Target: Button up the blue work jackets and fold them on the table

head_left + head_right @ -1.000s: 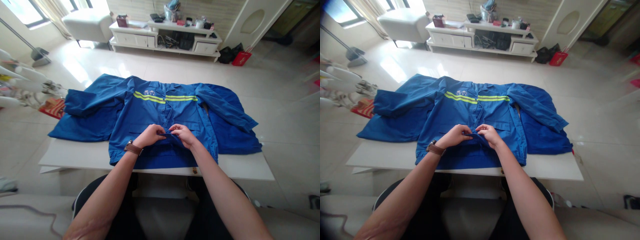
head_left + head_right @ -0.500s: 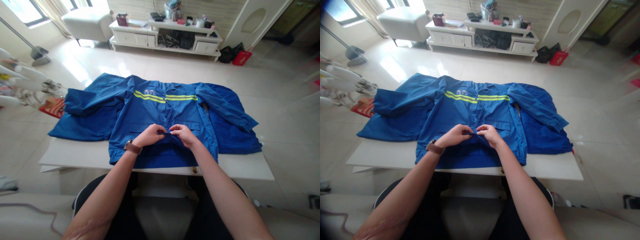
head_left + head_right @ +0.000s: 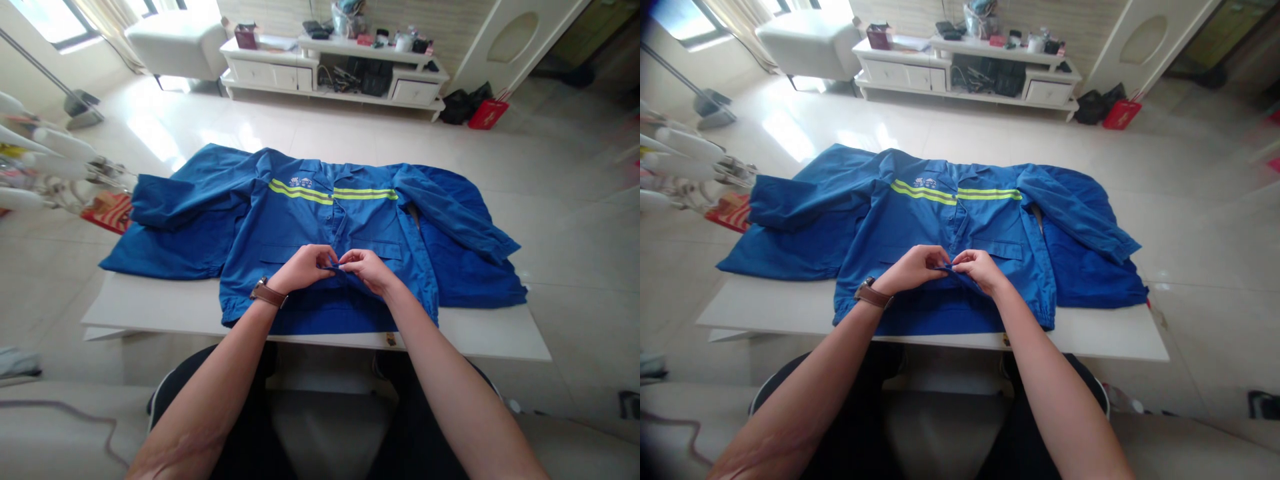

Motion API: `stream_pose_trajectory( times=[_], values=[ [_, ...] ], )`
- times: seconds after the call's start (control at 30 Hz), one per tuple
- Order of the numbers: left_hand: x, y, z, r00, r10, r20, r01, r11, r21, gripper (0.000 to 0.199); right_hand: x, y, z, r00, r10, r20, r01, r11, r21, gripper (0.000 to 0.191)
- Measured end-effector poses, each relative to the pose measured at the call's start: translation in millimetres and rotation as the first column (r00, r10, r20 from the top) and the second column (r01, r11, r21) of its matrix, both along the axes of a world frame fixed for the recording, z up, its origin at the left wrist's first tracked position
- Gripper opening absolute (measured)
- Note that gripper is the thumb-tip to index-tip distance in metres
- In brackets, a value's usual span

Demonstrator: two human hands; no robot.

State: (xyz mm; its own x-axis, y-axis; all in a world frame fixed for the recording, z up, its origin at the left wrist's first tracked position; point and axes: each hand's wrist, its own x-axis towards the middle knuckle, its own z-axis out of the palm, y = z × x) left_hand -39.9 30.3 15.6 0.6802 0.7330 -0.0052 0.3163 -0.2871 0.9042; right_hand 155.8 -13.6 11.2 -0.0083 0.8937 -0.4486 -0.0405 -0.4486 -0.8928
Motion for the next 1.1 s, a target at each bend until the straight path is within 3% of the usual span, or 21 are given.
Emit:
stream_pose_trajectory(
  times=[0.27,0.6,1.1],
  values=[
    [1,-1,-1.0,0.999,0.028,0.038,-0.027,0.999,-0.030,0.022,3,-2,-7.3,0.997,0.073,0.032,-0.073,0.997,-0.008,0.024],
    [3,1,1.1,0.994,0.056,0.098,-0.050,0.996,-0.071,0.027,5,2,-9.8,0.998,0.004,-0.064,-0.003,1.000,0.016,0.028],
    [2,-4,11.1,1.000,0.023,-0.008,-0.022,0.990,0.141,0.021,3,0,-9.3,0.997,0.040,-0.064,-0.041,0.999,-0.021,0.027]
  ],
)
